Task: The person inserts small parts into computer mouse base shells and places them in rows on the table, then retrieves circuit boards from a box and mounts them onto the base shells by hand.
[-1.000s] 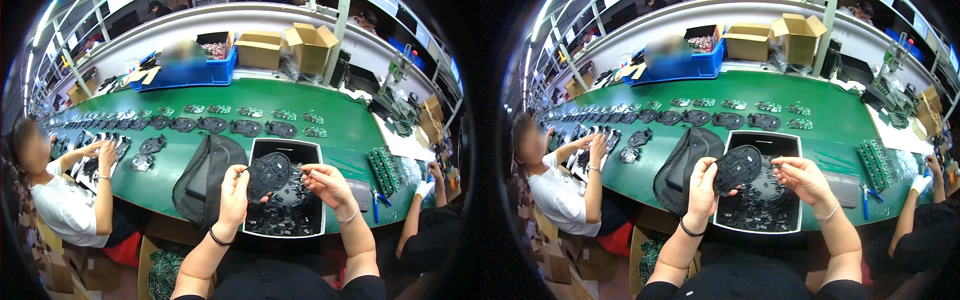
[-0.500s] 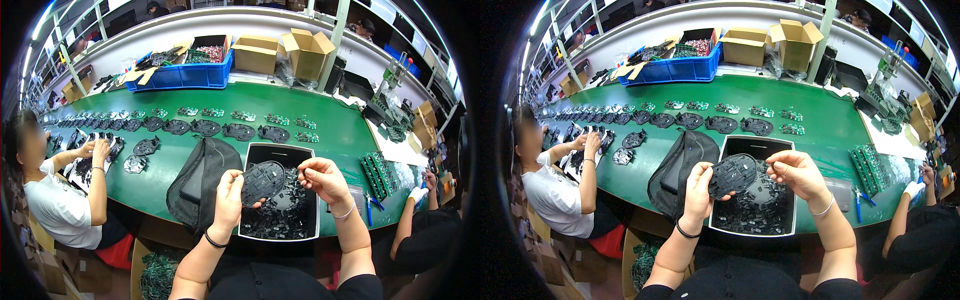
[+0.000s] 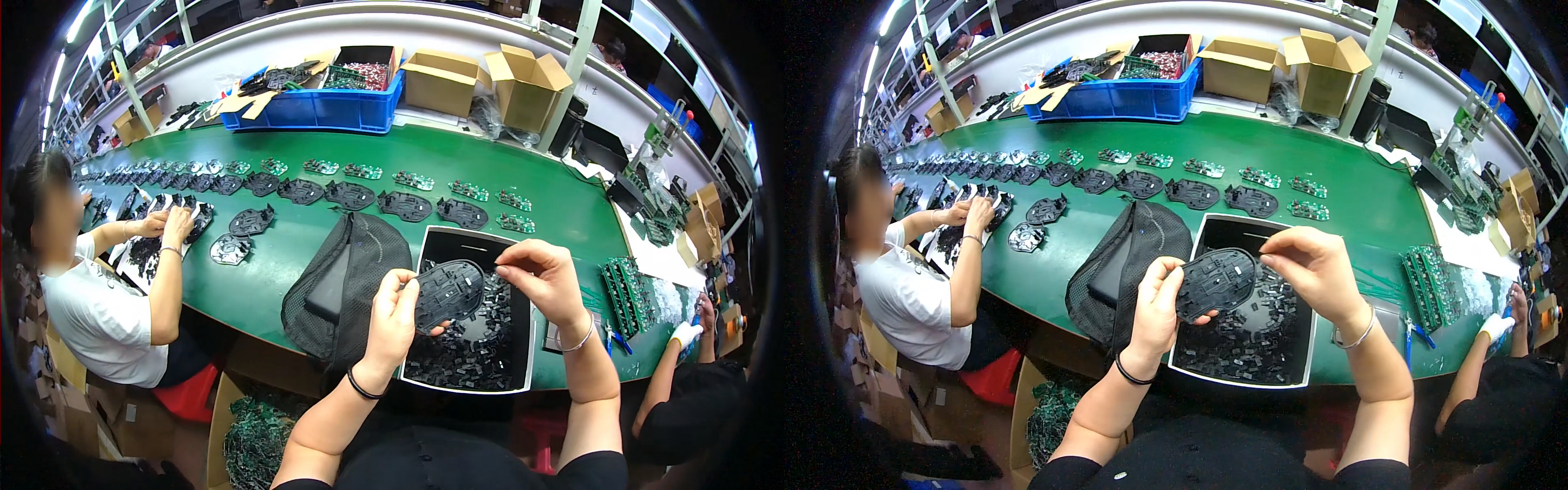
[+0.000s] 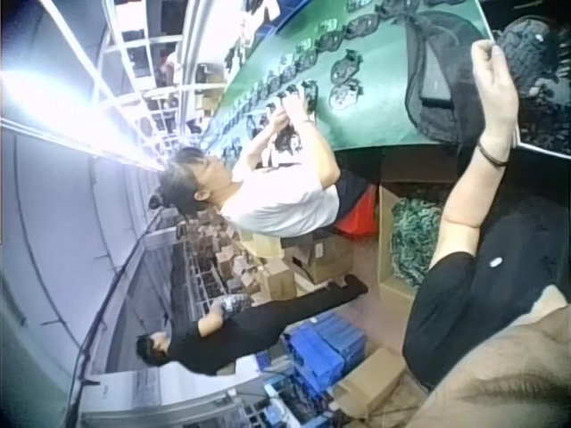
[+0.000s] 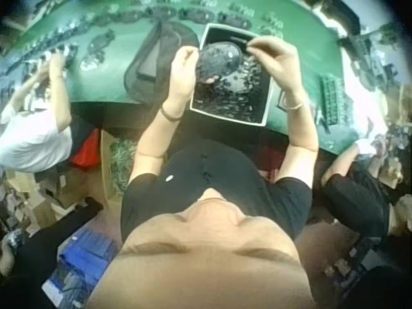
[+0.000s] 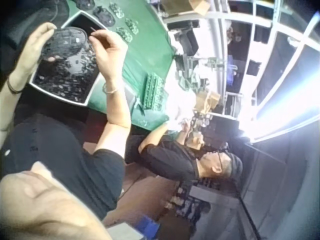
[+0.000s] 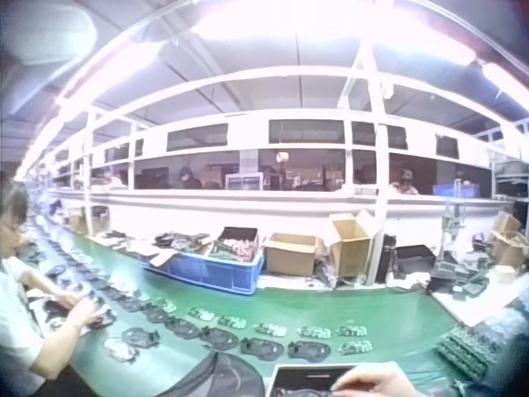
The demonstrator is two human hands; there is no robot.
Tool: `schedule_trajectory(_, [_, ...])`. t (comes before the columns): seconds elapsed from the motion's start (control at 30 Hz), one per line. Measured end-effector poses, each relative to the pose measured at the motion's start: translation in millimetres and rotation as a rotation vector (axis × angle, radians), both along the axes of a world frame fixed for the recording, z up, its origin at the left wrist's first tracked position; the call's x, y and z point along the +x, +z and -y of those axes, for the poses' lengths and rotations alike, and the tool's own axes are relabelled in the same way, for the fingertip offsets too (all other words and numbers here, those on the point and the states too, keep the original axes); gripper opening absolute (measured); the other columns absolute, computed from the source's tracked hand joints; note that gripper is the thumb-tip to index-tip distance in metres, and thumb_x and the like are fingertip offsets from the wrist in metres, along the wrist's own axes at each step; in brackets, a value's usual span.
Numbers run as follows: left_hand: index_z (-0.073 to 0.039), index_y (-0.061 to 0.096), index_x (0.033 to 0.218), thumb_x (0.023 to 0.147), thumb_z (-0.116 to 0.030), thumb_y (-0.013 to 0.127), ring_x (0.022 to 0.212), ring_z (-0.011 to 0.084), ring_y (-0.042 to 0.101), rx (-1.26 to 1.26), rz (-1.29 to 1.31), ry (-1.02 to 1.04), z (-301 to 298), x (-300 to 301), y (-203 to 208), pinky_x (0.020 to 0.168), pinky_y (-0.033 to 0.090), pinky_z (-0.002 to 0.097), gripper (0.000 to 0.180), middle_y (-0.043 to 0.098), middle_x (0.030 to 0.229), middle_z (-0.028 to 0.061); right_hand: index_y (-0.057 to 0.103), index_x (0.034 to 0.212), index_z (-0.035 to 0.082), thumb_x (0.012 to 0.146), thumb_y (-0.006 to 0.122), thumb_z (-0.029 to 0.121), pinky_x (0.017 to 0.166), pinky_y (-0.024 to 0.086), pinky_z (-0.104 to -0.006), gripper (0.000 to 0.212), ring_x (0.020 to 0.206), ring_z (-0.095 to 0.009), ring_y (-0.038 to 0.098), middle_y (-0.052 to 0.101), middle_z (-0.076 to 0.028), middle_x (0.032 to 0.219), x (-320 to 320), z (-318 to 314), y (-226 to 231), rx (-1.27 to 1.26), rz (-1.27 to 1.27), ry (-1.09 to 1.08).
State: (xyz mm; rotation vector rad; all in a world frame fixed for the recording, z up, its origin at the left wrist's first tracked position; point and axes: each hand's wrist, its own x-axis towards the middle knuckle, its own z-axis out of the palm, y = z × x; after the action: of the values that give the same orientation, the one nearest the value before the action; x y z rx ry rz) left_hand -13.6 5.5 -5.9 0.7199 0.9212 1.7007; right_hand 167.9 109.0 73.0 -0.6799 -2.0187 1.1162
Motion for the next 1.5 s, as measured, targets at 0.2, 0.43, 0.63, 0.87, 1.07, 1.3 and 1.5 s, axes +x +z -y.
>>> schedule_trajectory(0.2, [-0.003,0.041,0.104,0.098,-0.016,0.036,0.058,0.0215,0.066,0.018,-0.039,0.007,0.5,-1.4,-4.2,0.045,0.056,0.0255,0.015,0.063,0.084,0.0149,0.064,0.079,0.002,0.072,0.067,0.004,0.067,0.047,-0.03,0.008,0.069,-0.019,0.059,0.061,-0.009,0.072,-39.4,2.4,8.7,0.336,0.274,0.158])
schedule_trajectory(0.43, [-0.001,0.042,0.099,0.097,-0.013,0.039,0.054,0.0136,0.061,0.013,0.025,0.035,3.7,3.0,3.3,0.045,0.053,0.024,0.012,0.062,0.078,0.0123,0.065,0.072,0.005,0.067,0.074,0.008,0.069,0.042,-0.0285,0.011,0.071,-0.018,0.051,0.052,-0.004,0.074,-54.8,-26.6,-10.8,0.292,0.351,0.272])
schedule_trajectory(0.63, [0.0,0.043,0.1,0.097,-0.013,0.04,0.054,0.011,0.06,0.03,-0.157,0.003,4.8,2.4,-0.1,0.045,0.051,0.0225,0.013,0.061,0.076,0.0103,0.064,0.083,0.003,0.066,0.077,0.011,0.07,0.044,-0.0236,0.023,0.076,-0.008,0.053,0.062,0.0,0.08,-64.6,-50.8,0.8,-0.164,0.578,0.429])
schedule_trajectory(0.87, [-0.001,0.043,0.101,0.097,-0.013,0.04,0.054,0.0144,0.062,0.0,0.053,-0.028,3.0,1.7,1.0,0.044,0.053,0.0244,0.014,0.061,0.077,0.0112,0.066,0.086,0.002,0.071,0.075,0.009,0.067,0.045,-0.0219,0.019,0.073,-0.007,0.055,0.062,0.0,0.076,-67.2,-58.4,4.0,-0.312,0.692,0.554])
schedule_trajectory(1.07, [-0.001,0.043,0.101,0.097,-0.015,0.037,0.058,0.0202,0.065,-0.007,0.023,-0.038,2.7,-1.4,0.1,0.045,0.057,0.0264,0.015,0.062,0.083,0.015,0.064,0.099,0.0,0.069,0.078,0.017,0.076,0.046,-0.026,0.037,0.08,-0.013,0.058,0.063,-0.005,0.085,-59.6,-54.0,14.7,-0.328,0.579,0.576])
schedule_trajectory(1.3, [-0.001,0.047,0.1,0.096,-0.012,0.041,0.058,0.0144,0.062,0.002,0.029,0.014,0.1,-2.7,-8.2,0.047,0.052,0.0238,0.013,0.06,0.08,0.0096,0.048,0.118,0.003,0.058,0.079,0.024,0.091,0.034,-0.0415,0.071,0.108,-0.031,0.043,0.048,-0.014,0.111,-38.6,2.3,11.7,0.548,0.686,0.397])
schedule_trajectory(1.5, [-0.004,0.038,0.116,0.098,-0.04,0.03,0.057,0.0218,0.065,-0.091,-0.037,0.007,4.6,2.0,4.2,0.045,0.053,0.0232,0.041,0.061,0.076,0.0148,0.05,0.117,0.005,0.056,0.076,0.024,0.095,0.033,-0.0405,0.069,0.11,-0.032,0.043,0.048,-0.013,0.112,-7.6,-31.1,17.2,0.487,0.638,0.233])
